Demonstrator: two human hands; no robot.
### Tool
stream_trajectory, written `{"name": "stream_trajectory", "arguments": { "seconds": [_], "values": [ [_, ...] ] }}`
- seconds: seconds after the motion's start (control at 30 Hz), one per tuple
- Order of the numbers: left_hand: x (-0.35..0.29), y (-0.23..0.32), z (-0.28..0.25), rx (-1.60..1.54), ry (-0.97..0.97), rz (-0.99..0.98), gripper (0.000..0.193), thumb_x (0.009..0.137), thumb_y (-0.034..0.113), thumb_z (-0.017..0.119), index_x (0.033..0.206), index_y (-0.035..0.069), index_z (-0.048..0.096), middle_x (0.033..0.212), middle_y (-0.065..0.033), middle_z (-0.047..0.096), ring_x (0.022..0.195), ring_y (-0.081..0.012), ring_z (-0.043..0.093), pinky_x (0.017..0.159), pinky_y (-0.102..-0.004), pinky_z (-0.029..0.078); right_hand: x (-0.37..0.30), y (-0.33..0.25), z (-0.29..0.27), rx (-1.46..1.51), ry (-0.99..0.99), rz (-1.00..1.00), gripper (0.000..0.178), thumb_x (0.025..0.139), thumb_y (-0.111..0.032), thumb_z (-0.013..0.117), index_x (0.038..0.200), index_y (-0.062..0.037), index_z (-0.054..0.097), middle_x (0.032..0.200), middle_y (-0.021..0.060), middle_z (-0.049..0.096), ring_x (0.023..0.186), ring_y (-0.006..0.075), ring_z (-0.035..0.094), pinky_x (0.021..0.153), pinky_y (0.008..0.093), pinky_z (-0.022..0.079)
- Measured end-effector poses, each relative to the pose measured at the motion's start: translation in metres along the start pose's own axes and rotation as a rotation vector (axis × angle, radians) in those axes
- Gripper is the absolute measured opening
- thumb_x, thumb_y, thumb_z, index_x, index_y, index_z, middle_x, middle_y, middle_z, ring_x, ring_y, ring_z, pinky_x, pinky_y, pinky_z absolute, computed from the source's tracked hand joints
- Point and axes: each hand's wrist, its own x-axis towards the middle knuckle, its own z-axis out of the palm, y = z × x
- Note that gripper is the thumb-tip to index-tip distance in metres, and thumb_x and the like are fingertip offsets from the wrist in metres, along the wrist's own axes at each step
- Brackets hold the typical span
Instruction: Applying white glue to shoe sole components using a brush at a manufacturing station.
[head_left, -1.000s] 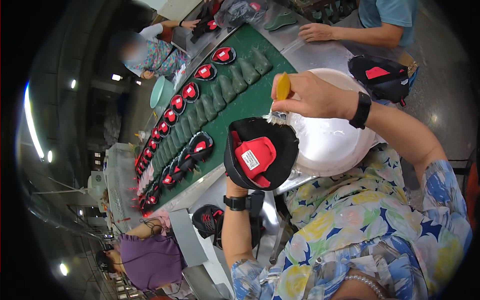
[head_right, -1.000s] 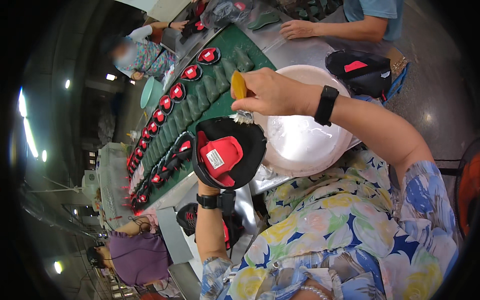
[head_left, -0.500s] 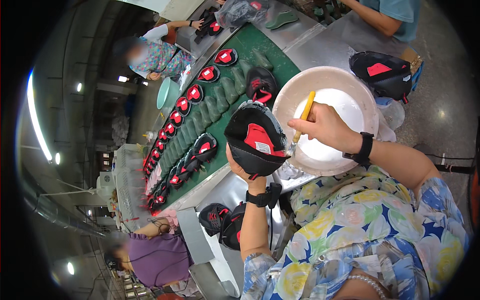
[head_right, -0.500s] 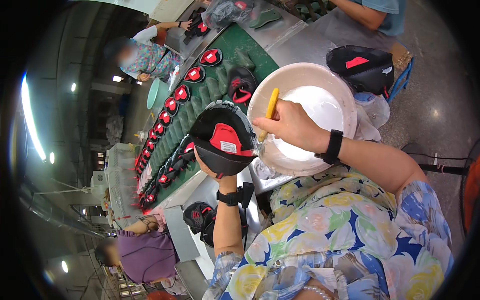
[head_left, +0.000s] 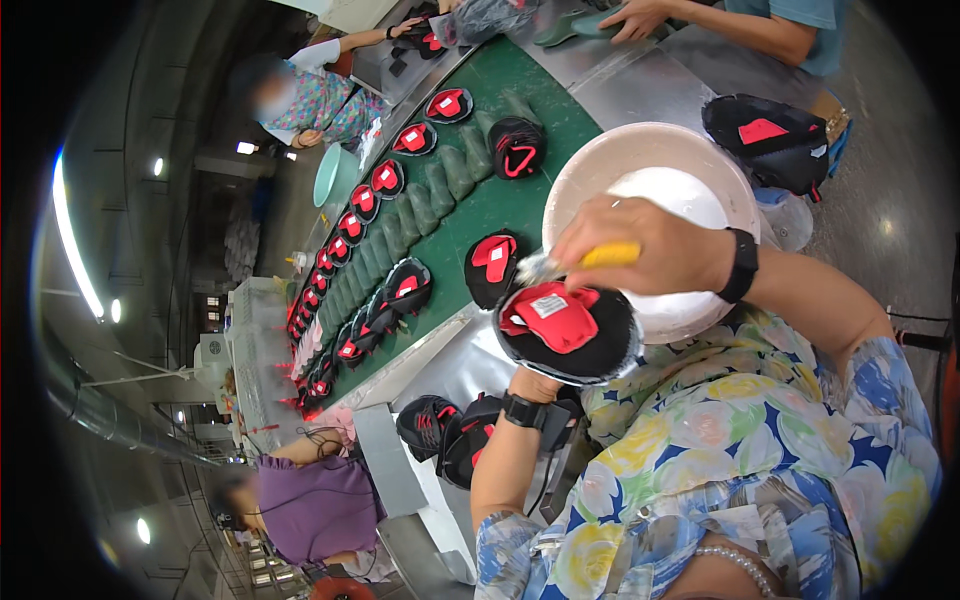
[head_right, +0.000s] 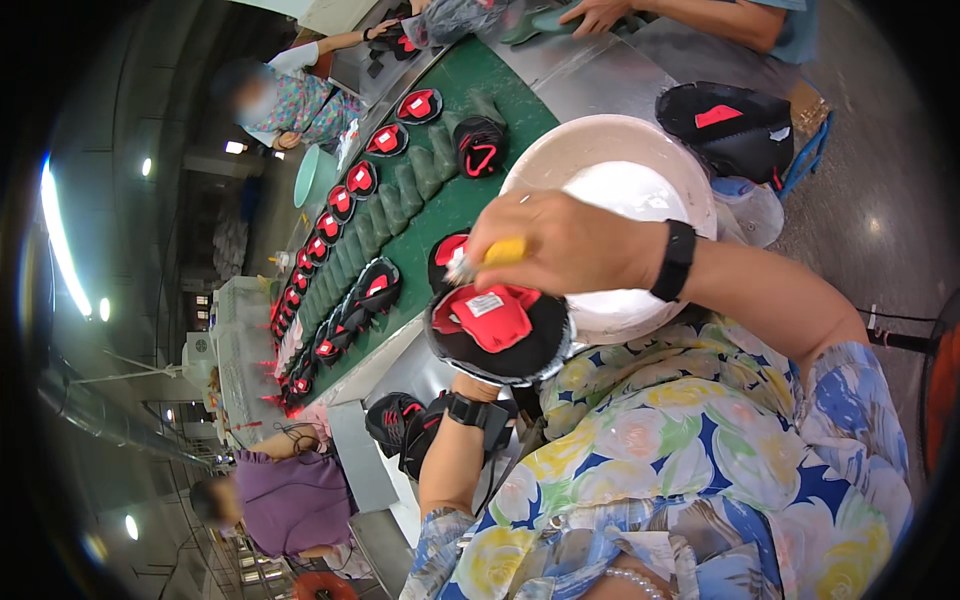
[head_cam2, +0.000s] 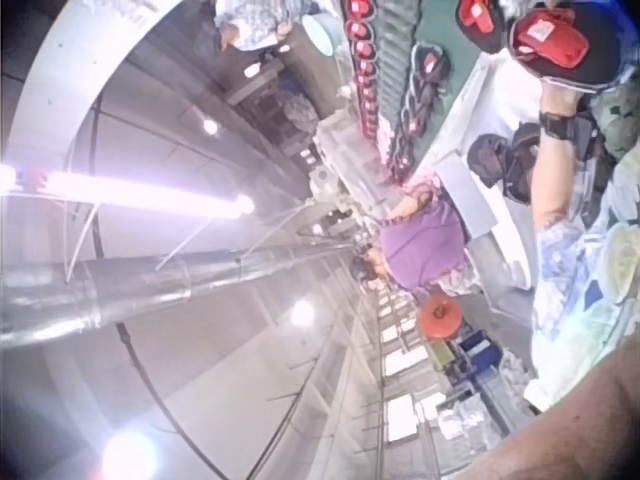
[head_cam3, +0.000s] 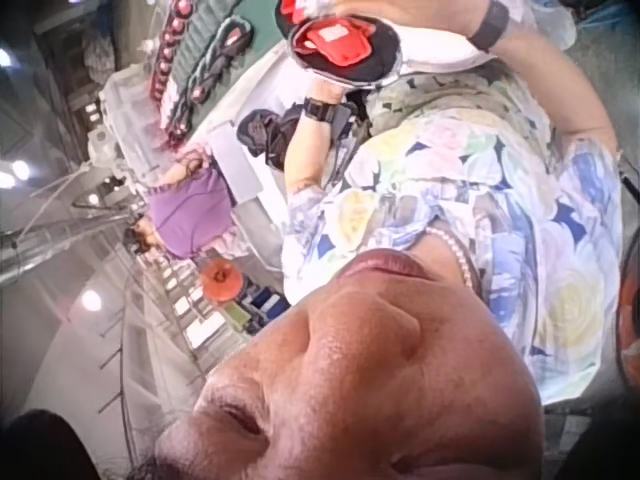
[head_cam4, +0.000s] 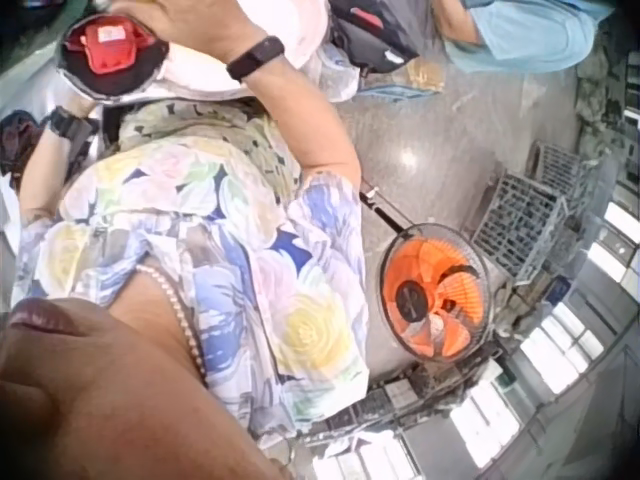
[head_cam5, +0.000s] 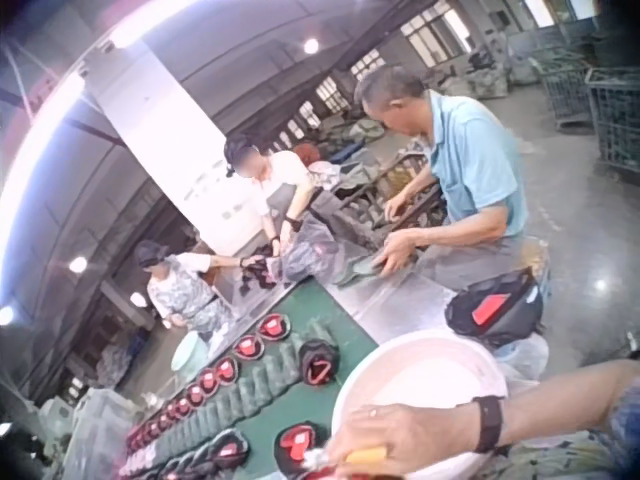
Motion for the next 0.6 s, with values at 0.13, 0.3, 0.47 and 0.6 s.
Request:
{"name": "stream_trajectory", "arguments": {
  "seconds": [0.13, 0.3, 0.47, 0.6],
  "values": [
    [0.004, -0.015, -0.003, 0.665, 0.287, 0.048, 0.052, 0.109, 0.04, 0.03, 0.151, 0.011, 0.033, 0.151, -0.0166, 0.045, 0.138, -0.0319, 0.046, 0.116, -0.0497, 0.04, 0.01, 0.002, 0.018, -0.048, -0.127, -0.242, 0.016, 0.086, -0.016, 0.075, 0.094, -0.007, 0.065, 0.095, 0.0056, 0.069, 0.091, 0.025, 0.066, 0.082, 0.0383, 0.052],
    [0.0, -0.018, 0.002, 0.339, 0.342, 0.09, 0.052, 0.108, 0.041, 0.033, 0.15, 0.01, 0.034, 0.15, -0.0162, 0.046, 0.136, -0.0313, 0.048, 0.116, -0.0481, 0.04, -0.005, 0.026, 0.003, -0.229, -0.201, -0.13, 0.02, 0.092, -0.022, 0.068, 0.096, -0.0039, 0.059, 0.089, 0.013, 0.064, 0.089, 0.0334, 0.065, 0.08, 0.0418, 0.051],
    [-0.007, -0.002, -0.019, 0.37, 0.342, 0.231, 0.057, 0.105, 0.037, 0.048, 0.149, 0.004, 0.035, 0.146, -0.0159, 0.049, 0.132, -0.0288, 0.051, 0.112, -0.0441, 0.043, -0.009, 0.03, -0.01, -0.073, -0.31, 0.335, 0.025, 0.092, -0.023, 0.069, 0.093, -0.0009, 0.058, 0.082, 0.0176, 0.064, 0.075, 0.0378, 0.065, 0.07, 0.0432, 0.05],
    [-0.033, 0.007, -0.027, 0.464, 0.373, 0.31, 0.056, 0.103, 0.033, 0.051, 0.148, 0.004, 0.035, 0.144, -0.0153, 0.051, 0.13, -0.0284, 0.053, 0.11, -0.0435, 0.045, -0.008, 0.028, -0.032, -0.123, -0.379, 0.456, 0.023, 0.09, -0.023, 0.07, 0.093, -0.0019, 0.061, 0.079, 0.0167, 0.065, 0.072, 0.0355, 0.065, 0.068, 0.041, 0.05]
  ]
}}
